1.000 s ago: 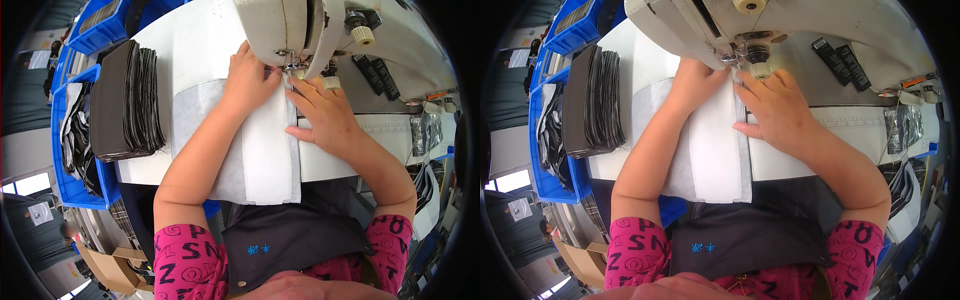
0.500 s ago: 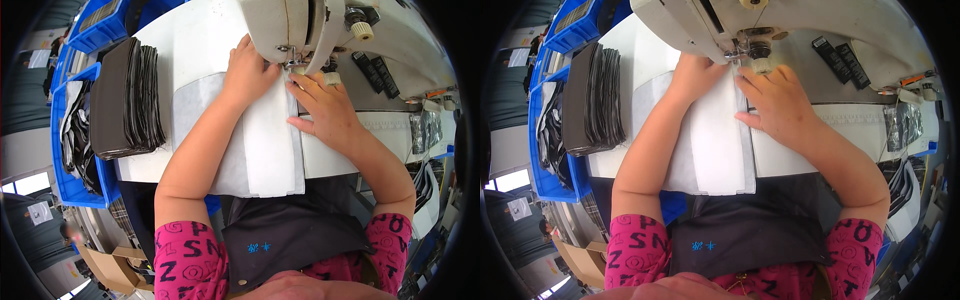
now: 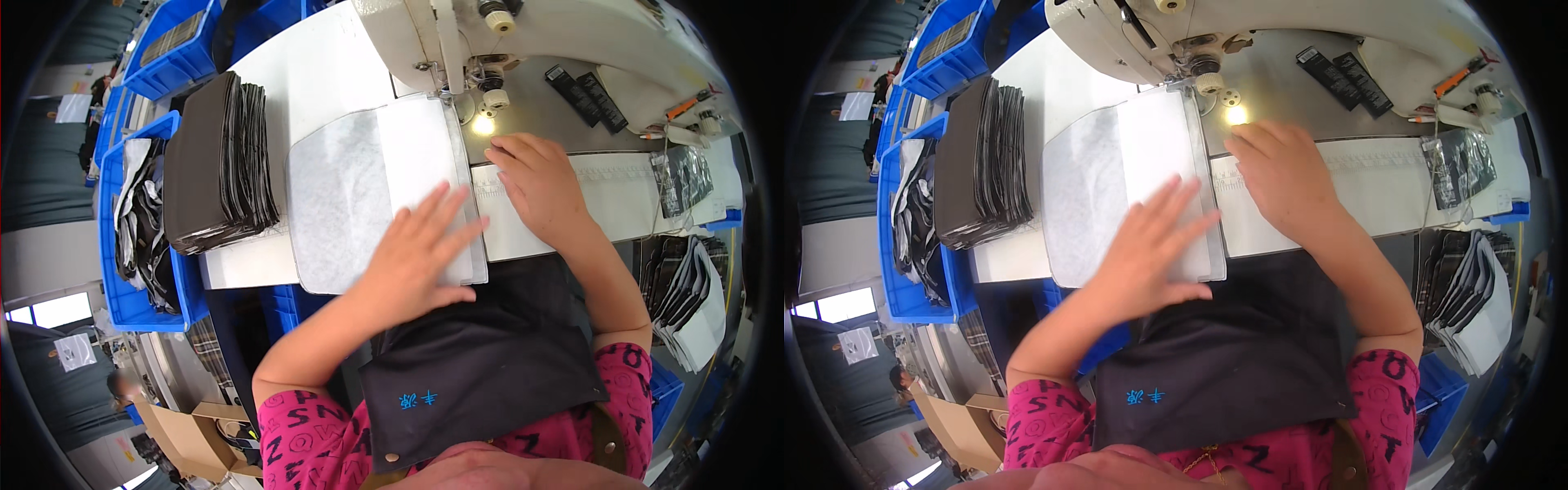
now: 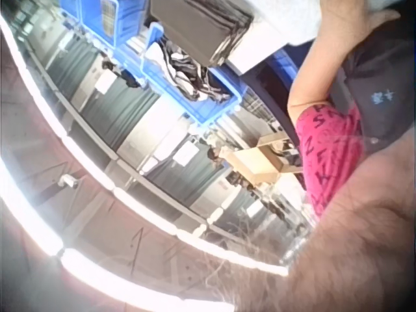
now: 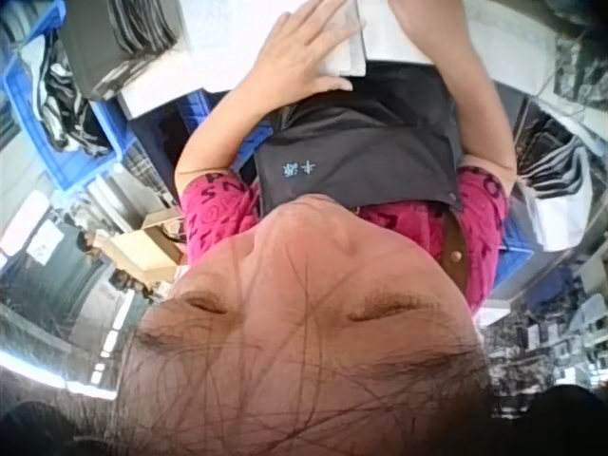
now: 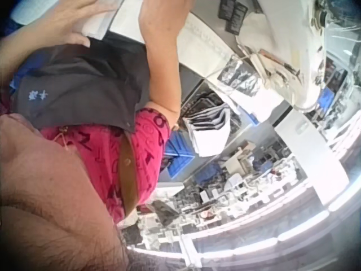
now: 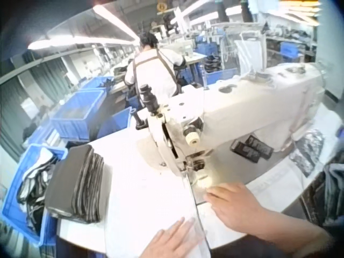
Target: The person picks up fabric pouches and foam sheets, aligns them together, and sews along their edges using a sewing machine before placing the assembled pieces onto a stack.
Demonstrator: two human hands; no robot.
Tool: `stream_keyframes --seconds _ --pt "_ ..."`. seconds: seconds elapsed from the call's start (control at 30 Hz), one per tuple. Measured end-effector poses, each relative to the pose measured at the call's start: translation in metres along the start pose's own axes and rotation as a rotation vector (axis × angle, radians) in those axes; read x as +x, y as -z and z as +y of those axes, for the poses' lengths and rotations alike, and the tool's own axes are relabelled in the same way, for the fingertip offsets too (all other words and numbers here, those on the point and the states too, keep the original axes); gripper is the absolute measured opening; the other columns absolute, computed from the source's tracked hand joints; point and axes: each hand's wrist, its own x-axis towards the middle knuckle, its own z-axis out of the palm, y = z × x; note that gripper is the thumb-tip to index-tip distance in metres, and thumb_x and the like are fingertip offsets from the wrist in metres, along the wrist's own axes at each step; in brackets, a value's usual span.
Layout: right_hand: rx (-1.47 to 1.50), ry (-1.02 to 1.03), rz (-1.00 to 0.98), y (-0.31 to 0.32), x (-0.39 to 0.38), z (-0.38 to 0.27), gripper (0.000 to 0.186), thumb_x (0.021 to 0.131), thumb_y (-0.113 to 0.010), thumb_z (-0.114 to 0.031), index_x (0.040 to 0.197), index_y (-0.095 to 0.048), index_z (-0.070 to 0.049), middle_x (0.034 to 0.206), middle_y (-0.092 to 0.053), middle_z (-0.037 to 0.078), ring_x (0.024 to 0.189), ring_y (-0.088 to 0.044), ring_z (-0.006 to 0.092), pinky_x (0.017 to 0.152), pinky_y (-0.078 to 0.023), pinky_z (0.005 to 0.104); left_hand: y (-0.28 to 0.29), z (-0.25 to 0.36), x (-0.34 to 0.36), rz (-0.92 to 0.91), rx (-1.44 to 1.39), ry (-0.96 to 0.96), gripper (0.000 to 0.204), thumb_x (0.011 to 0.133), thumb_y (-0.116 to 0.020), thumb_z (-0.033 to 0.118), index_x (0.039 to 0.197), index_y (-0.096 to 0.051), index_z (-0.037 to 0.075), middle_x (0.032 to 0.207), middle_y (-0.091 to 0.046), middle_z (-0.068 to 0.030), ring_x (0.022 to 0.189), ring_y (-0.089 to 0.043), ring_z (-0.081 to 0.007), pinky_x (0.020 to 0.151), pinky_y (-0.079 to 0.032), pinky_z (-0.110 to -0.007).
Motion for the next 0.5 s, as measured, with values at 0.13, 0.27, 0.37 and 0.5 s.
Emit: stream_keyframes --seconds 0.13,0.27,0.37,0.5 --pt "-0.041 -0.004 0.069 -0.005 -0.003 -0.001 0.031 0.086 -0.066 -0.005 0.117 -0.071 -0.004 0.124 -0.07 0.007 0.12 -0.062 0.0272 0.1 -0.048 0.0447 -0.02 0.001 -0.018 -0.021 0.048 0.039 0.093 0.074 -0.091 0.036 0.156 -0.052 0.018 0.169 -0.039 -0.0123 0.158 -0.03 -0.0368 0.116 -0.038 -0.055" --pt "-0.01 -0.037 0.078 -0.012 -0.006 0.004 0.031 0.086 -0.065 -0.006 0.116 -0.072 -0.005 0.122 -0.071 0.006 0.12 -0.063 0.0255 0.098 -0.048 0.0435 -0.017 -0.012 -0.02 0.003 -0.026 0.026 0.089 0.076 -0.089 0.033 0.155 -0.053 0.014 0.167 -0.043 -0.0106 0.158 -0.031 -0.0355 0.114 -0.038 -0.051" --pt "-0.01 -0.021 0.08 -0.011 -0.005 0.001 0.03 0.086 -0.065 -0.006 0.115 -0.072 -0.005 0.116 -0.071 0.005 0.116 -0.064 0.0257 0.097 -0.049 0.0428 -0.009 -0.017 -0.022 -0.026 -0.198 0.055 0.064 0.096 -0.072 0.03 0.154 -0.054 0.011 0.165 -0.045 -0.0113 0.158 -0.031 -0.0341 0.119 -0.034 -0.049" --pt "-0.018 -0.02 -0.023 -0.008 0.005 -0.005 0.025 0.089 -0.065 -0.009 0.113 -0.072 -0.005 0.111 -0.07 0.005 0.112 -0.064 0.0256 0.095 -0.05 0.0425 0.021 -0.01 -0.031 0.013 -0.622 0.443 0.045 0.112 -0.05 0.029 0.142 -0.059 -0.004 0.127 -0.07 -0.0163 0.119 -0.063 -0.0214 0.106 -0.046 -0.034"
